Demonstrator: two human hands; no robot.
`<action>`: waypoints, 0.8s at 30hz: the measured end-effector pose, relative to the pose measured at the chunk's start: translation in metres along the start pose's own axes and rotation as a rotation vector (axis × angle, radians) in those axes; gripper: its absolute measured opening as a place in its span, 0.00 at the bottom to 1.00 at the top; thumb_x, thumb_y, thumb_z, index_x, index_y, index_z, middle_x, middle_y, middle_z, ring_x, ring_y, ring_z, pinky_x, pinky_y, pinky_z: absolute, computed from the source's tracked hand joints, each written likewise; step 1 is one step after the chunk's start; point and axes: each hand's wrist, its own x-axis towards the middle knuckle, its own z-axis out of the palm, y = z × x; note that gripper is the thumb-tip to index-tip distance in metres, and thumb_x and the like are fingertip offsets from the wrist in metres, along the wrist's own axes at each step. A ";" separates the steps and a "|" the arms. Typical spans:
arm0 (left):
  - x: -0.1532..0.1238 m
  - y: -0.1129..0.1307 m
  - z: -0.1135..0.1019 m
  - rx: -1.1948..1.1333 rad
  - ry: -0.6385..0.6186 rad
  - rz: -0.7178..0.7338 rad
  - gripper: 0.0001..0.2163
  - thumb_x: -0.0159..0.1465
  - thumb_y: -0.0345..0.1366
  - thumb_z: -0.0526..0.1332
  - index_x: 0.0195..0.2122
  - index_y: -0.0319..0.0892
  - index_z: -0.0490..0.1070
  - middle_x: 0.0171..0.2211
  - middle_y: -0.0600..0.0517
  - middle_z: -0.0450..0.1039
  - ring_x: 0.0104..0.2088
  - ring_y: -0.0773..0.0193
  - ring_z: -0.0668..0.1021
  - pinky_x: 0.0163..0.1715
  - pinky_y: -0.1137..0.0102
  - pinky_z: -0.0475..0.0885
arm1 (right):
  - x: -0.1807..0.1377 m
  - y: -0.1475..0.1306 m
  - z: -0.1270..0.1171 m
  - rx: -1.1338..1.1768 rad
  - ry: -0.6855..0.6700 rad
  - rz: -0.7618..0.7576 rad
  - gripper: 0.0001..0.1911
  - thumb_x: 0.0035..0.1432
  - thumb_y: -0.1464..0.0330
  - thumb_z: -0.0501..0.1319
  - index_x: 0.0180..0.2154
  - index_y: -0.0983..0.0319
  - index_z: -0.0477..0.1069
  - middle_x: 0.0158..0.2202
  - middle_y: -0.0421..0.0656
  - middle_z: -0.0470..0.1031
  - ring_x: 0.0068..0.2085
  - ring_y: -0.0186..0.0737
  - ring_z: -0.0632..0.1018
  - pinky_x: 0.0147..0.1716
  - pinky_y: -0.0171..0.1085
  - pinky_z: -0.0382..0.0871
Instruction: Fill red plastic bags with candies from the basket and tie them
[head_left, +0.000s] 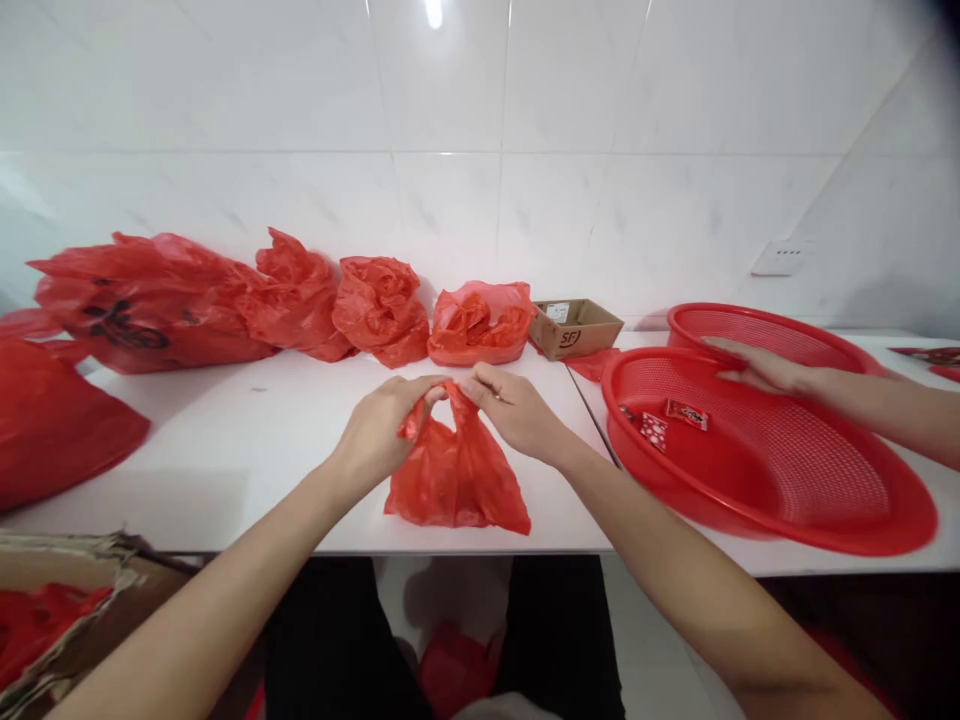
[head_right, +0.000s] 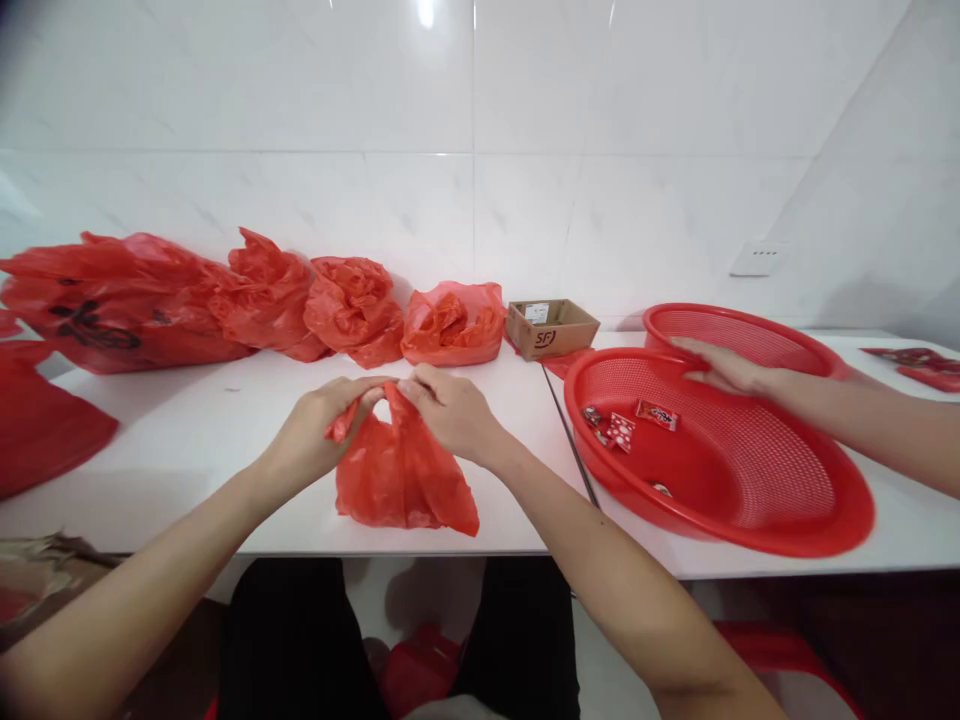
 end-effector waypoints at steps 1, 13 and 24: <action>-0.004 -0.009 0.003 -0.027 0.019 -0.052 0.17 0.69 0.45 0.48 0.44 0.46 0.74 0.42 0.47 0.78 0.41 0.55 0.78 0.42 0.64 0.71 | -0.003 0.007 -0.003 -0.046 0.032 0.021 0.17 0.66 0.57 0.49 0.28 0.60 0.60 0.27 0.36 0.68 0.30 0.34 0.68 0.32 0.35 0.59; -0.027 -0.037 0.069 -0.327 0.247 -0.221 0.17 0.70 0.47 0.46 0.37 0.43 0.68 0.50 0.44 0.73 0.50 0.57 0.74 0.53 0.64 0.66 | -0.019 0.068 0.040 -0.121 0.145 0.379 0.18 0.60 0.49 0.54 0.39 0.56 0.59 0.35 0.39 0.73 0.34 0.40 0.73 0.32 0.36 0.60; -0.009 -0.068 0.096 -0.064 0.038 -0.230 0.19 0.71 0.48 0.42 0.37 0.47 0.69 0.22 0.56 0.68 0.25 0.62 0.72 0.30 0.70 0.65 | -0.018 0.131 0.024 -0.156 0.060 0.393 0.07 0.56 0.65 0.57 0.32 0.58 0.58 0.30 0.35 0.71 0.31 0.35 0.72 0.30 0.32 0.63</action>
